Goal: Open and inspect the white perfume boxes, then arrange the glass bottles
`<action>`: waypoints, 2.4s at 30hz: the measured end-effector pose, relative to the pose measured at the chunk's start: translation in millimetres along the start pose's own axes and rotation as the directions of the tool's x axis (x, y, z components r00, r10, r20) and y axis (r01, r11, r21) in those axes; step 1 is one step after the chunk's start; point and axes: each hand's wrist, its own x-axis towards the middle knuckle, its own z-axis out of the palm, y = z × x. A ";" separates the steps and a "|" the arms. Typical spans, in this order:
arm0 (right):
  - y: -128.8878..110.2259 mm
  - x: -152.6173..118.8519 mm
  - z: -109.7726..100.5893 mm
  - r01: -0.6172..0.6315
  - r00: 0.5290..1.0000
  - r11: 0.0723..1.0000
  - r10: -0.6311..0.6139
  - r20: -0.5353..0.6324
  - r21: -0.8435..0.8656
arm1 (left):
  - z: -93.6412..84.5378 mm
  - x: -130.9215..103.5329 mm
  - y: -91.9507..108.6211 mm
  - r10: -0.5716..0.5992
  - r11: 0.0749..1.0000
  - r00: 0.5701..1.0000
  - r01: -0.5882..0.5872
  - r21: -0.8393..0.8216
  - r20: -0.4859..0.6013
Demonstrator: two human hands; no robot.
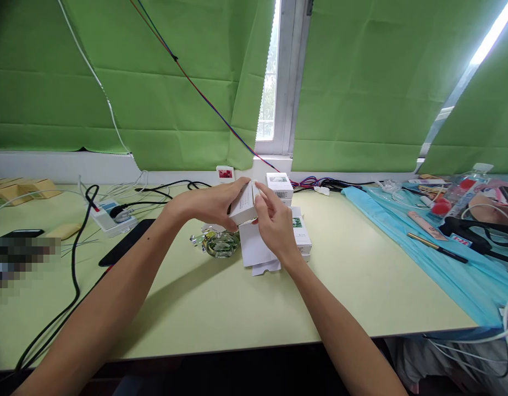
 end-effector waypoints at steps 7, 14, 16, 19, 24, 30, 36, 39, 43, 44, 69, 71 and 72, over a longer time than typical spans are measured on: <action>-3.1 -1.4 0.6 -0.015 1.000 1.000 0.015 -0.014 0.006 | -1.5 -0.9 4.2 -0.017 1.000 1.000 0.017 0.019 0.019; -3.8 -0.6 0.4 -0.019 1.000 1.000 0.019 -0.014 -0.008 | -0.4 -1.1 4.5 -0.019 0.999 1.000 0.018 0.044 0.015; -3.9 -0.5 0.2 -0.023 1.000 1.000 0.023 -0.013 -0.013 | -0.5 -1.1 4.8 -0.022 0.999 1.000 0.021 0.050 0.019; -3.6 -0.4 0.0 -0.027 1.000 1.000 0.027 -0.006 -0.016 | -0.5 -0.7 4.8 -0.029 0.998 0.999 0.028 0.047 0.027; -4.5 -0.9 0.2 -0.033 0.999 0.999 0.033 -0.005 -0.013 | -0.2 -0.4 4.6 -0.026 0.999 0.999 0.024 0.045 0.039; -5.1 -1.3 0.0 -0.034 0.999 0.999 0.034 0.006 -0.023 | -0.4 -1.4 5.1 -0.019 0.998 0.999 0.017 0.058 0.028; -5.7 -1.3 -0.5 -0.044 0.999 0.999 0.044 0.005 -0.024 | -1.0 -1.5 6.3 -0.032 0.998 0.999 0.030 0.053 0.036; -5.4 -1.4 -0.7 -0.047 0.999 0.999 0.047 0.010 -0.020 | -0.8 -2.1 7.3 -0.038 0.998 0.998 0.036 0.049 0.043; -4.4 -1.3 -0.4 -0.042 0.999 0.999 0.042 0.012 -0.016 | 0.0 -2.4 7.2 -0.043 0.998 0.998 0.041 0.050 0.040; -4.3 -1.2 -0.2 -0.042 0.999 0.999 0.042 0.010 -0.019 | 0.2 -2.3 7.0 -0.042 0.998 0.998 0.040 0.049 0.038; -5.2 -2.2 -0.4 -0.053 0.999 0.991 0.053 -0.002 -0.123 | 3.5 -1.0 2.5 -0.050 0.998 0.997 0.047 0.042 0.061; -5.0 -2.1 -0.7 -0.050 0.999 0.990 0.051 0.000 -0.129 | 3.5 -0.9 2.7 -0.055 0.998 0.997 0.053 0.042 0.060; -4.8 -2.0 -0.8 -0.051 0.999 0.990 0.052 0.001 -0.128 | 3.5 -0.9 2.8 -0.057 0.998 0.997 0.054 0.044 0.062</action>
